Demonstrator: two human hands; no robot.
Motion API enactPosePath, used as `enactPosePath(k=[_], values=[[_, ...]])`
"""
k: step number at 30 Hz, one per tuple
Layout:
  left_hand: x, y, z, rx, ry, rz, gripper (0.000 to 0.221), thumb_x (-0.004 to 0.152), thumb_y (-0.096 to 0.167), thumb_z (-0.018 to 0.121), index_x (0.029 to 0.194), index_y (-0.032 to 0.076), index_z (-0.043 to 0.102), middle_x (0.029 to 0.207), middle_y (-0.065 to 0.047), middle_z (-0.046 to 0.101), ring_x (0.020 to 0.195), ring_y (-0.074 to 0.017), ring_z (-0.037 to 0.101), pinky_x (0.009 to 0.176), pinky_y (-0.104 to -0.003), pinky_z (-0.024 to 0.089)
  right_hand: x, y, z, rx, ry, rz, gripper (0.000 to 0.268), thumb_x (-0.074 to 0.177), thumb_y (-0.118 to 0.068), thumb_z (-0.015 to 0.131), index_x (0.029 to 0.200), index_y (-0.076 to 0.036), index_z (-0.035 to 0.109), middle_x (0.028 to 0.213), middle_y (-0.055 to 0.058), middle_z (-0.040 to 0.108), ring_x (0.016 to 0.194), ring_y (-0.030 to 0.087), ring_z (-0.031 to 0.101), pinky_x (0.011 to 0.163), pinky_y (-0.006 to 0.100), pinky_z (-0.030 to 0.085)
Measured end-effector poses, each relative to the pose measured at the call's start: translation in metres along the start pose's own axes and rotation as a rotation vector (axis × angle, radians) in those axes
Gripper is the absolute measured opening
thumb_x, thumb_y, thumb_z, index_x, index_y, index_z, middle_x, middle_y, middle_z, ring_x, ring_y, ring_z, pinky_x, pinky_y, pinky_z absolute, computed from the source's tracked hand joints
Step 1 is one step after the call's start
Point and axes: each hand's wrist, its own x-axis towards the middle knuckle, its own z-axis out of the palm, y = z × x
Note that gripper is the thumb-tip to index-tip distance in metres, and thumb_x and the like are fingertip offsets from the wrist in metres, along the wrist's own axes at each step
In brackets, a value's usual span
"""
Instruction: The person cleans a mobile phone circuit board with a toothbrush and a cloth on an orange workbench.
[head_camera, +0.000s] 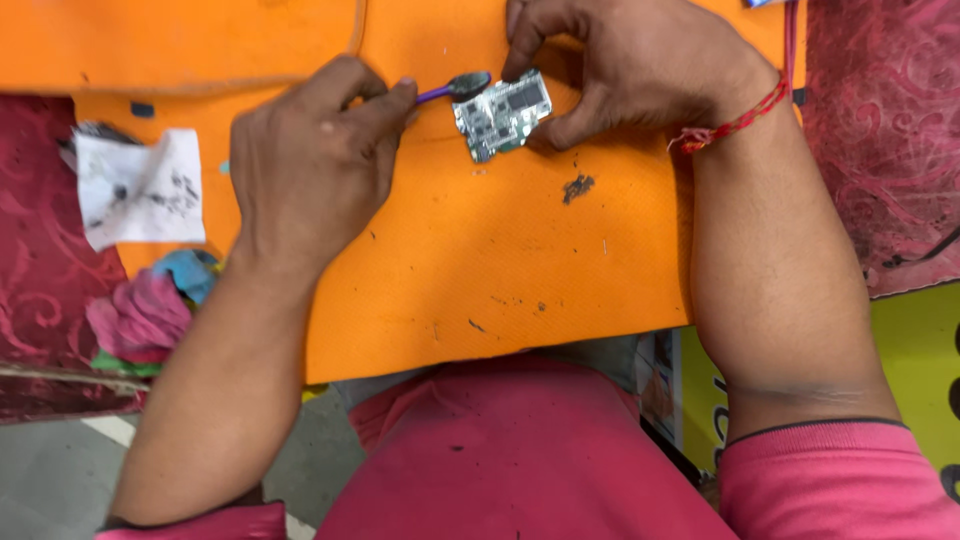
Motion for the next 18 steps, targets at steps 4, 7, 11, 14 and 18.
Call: enactPosePath(k=[4,7,11,14,18], values=[[-0.0035,0.0069,-0.0017,-0.029,-0.002,0.083,0.008,0.102,0.016,0.077,0.108,0.019,0.083,0.092,0.0,0.067,0.077,-0.0204,0.068,0.06,-0.035,0.052,0.0012,-0.0004,0.0012,0.02,-0.029,0.051,0.047,0.069,-0.026,0.091,0.106,-0.006,0.072,0.107,0.001,0.064,0.093,0.018,0.063,0.078,0.031,0.052],[0.0001,-0.002,-0.0031,0.081,0.009,-0.026,0.009,0.102,0.012,0.074,0.105,0.015,0.082,0.095,0.0,0.068,0.075,-0.0208,0.067,0.06,-0.035,0.051,-0.0027,0.0036,0.0024,0.012,-0.001,0.026,0.046,0.07,-0.026,0.092,0.108,-0.006,0.075,0.114,0.002,0.065,0.1,0.019,0.064,0.082,0.033,0.052],[0.0015,0.0013,-0.0076,-0.013,-0.014,0.079,0.008,0.105,0.015,0.076,0.108,0.019,0.083,0.093,0.0,0.067,0.076,-0.0207,0.068,0.06,-0.036,0.051,-0.0004,0.0054,-0.0025,0.002,0.014,-0.053,0.046,0.074,-0.028,0.093,0.112,-0.008,0.077,0.117,0.004,0.066,0.107,0.02,0.064,0.09,0.032,0.052],[0.0012,0.0073,-0.0064,0.014,-0.014,0.022,0.01,0.101,0.013,0.076,0.107,0.018,0.083,0.09,0.0,0.067,0.073,-0.0205,0.067,0.058,-0.036,0.05,-0.0058,0.004,0.0,-0.004,-0.004,-0.004,0.046,0.073,-0.027,0.092,0.112,-0.008,0.077,0.117,0.004,0.067,0.105,0.02,0.065,0.088,0.033,0.052],[0.0025,0.0069,-0.0075,-0.068,-0.034,0.11,0.014,0.097,0.013,0.075,0.106,0.019,0.082,0.091,0.0,0.067,0.075,-0.0211,0.067,0.06,-0.036,0.051,-0.0027,0.0044,-0.0023,0.006,0.009,-0.029,0.046,0.075,-0.027,0.092,0.113,-0.007,0.075,0.117,0.005,0.068,0.105,0.02,0.066,0.089,0.033,0.053]])
